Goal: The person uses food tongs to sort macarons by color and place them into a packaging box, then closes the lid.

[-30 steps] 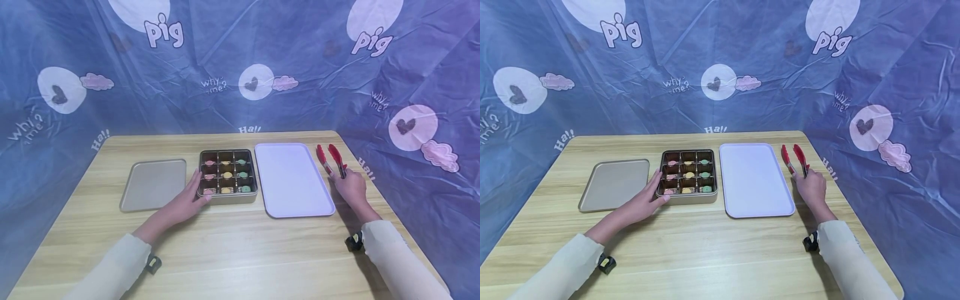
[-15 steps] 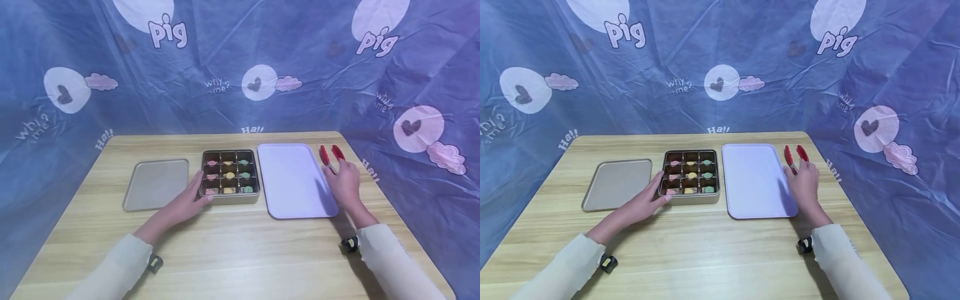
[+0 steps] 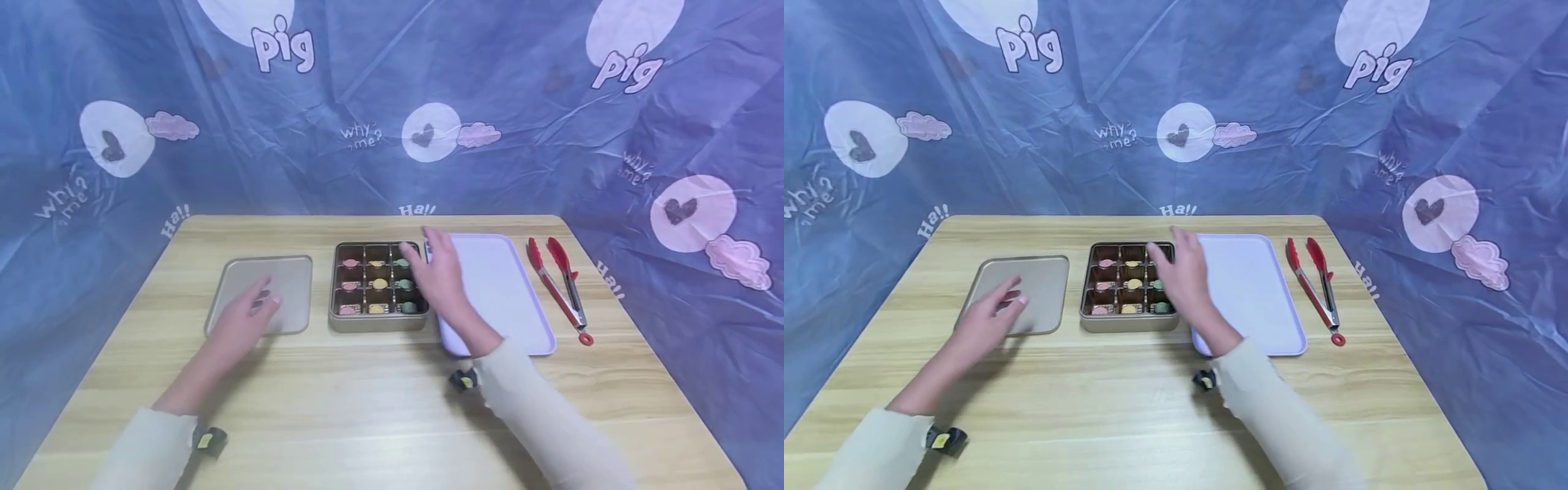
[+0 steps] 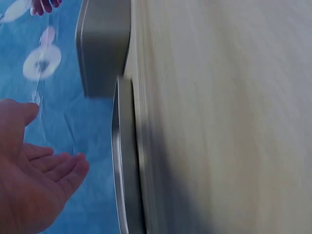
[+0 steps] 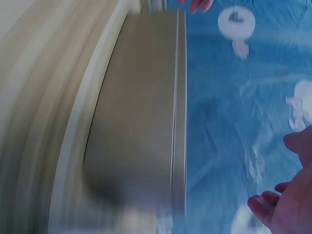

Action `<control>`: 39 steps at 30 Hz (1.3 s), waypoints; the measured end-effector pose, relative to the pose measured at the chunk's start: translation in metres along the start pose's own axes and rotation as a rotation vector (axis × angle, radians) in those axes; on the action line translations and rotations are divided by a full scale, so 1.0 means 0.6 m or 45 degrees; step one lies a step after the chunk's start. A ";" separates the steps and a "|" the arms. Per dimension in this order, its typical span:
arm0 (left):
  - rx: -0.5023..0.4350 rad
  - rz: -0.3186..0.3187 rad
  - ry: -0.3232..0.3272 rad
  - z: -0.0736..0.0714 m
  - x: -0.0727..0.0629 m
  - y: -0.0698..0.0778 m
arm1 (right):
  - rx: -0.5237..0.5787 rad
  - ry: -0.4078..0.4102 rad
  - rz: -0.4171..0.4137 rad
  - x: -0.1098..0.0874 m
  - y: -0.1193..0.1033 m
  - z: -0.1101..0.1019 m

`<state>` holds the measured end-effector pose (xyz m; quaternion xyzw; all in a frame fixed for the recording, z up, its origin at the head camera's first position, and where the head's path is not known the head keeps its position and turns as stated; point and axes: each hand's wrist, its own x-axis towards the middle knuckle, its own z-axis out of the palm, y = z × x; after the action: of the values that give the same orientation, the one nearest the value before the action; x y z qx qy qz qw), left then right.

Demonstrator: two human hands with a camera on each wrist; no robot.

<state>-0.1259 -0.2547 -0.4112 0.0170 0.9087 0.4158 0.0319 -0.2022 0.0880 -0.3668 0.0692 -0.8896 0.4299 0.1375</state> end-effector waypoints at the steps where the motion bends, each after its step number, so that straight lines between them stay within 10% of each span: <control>1: -0.001 -0.005 0.022 -0.007 -0.003 -0.006 | 0.009 -0.018 -0.007 0.001 -0.013 0.016; 10: 0.047 -0.112 0.245 -0.054 -0.039 -0.068 | 0.077 -0.166 -0.019 0.009 -0.113 0.158; 22: 0.121 -0.309 0.242 -0.079 -0.061 -0.114 | 0.227 -0.225 0.258 0.019 -0.182 0.292; 39: 0.067 -0.394 0.139 -0.078 -0.057 -0.129 | 0.449 -0.047 0.523 0.003 -0.129 0.392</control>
<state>-0.0957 -0.3426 -0.4373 -0.1450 0.9115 0.3822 0.0457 -0.2289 -0.1446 -0.4477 -0.0820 -0.7988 0.5958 0.0171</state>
